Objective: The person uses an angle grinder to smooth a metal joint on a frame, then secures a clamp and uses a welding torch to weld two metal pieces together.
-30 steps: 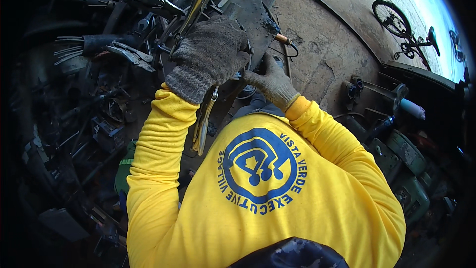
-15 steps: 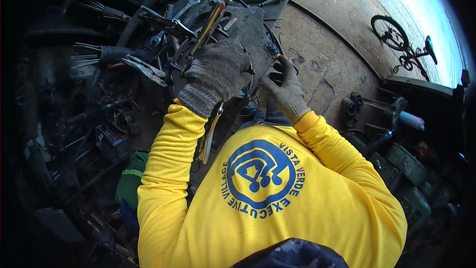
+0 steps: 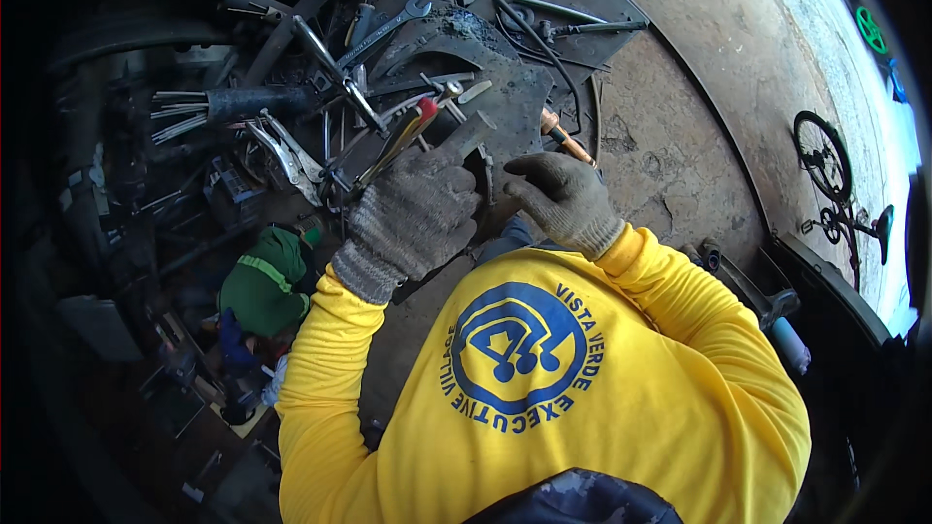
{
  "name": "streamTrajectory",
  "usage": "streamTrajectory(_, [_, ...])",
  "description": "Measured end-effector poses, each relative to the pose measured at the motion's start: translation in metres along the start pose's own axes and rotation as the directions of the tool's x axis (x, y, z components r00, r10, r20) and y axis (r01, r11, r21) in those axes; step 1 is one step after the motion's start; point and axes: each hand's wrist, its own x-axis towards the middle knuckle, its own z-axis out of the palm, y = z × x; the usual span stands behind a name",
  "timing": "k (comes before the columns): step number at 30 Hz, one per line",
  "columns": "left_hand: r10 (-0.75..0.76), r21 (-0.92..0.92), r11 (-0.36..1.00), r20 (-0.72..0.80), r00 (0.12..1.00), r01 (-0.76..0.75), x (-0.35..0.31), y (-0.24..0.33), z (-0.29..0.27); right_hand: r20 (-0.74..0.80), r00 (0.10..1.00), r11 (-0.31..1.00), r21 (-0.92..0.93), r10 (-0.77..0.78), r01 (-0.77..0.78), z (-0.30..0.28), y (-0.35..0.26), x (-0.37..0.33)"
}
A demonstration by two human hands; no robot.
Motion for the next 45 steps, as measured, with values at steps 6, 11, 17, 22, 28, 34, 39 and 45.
streamTrajectory(6, [-0.138,0.17,0.972,-0.148,0.979,0.163,0.016,0.024,0.005,0.296,0.955,0.997,-0.069,-0.002,0.023,-0.039,-0.005,0.031])
streamTrajectory(11, [-0.287,0.198,0.917,-0.278,0.917,0.347,0.016,0.043,0.016,0.39,0.92,0.999,-0.023,-0.031,0.044,-0.043,-0.016,0.056])
streamTrajectory(17, [-0.353,0.259,0.826,-0.456,0.817,0.501,0.021,0.058,0.019,0.428,0.899,0.977,-0.133,-0.096,0.167,-0.025,-0.036,0.076])
streamTrajectory(22, [-0.481,0.051,0.768,-0.612,0.628,0.638,0.022,0.071,0.038,0.459,0.886,0.978,-0.148,-0.064,0.147,0.017,-0.038,0.094])
streamTrajectory(28, [-0.505,0.21,0.609,-0.642,0.578,0.765,0.016,0.083,0.057,0.552,0.833,0.95,-0.24,-0.035,0.198,0.046,-0.025,0.117])
streamTrajectory(34, [-0.485,0.227,0.595,-0.663,0.57,0.771,-0.007,0.06,0.094,0.464,0.883,0.997,-0.022,0.073,-0.07,0.013,-0.034,0.092])
streamTrajectory(39, [-0.566,-0.005,0.745,-0.534,0.628,0.668,0.041,0.104,0.041,0.287,0.873,0.863,-0.211,-0.394,0.459,-0.003,0.033,0.089])
streamTrajectory(45, [-0.755,0.151,0.585,-0.257,0.603,0.797,0.062,0.096,0.054,0.435,0.859,0.525,0.682,0.268,-0.509,-0.034,0.023,0.061])
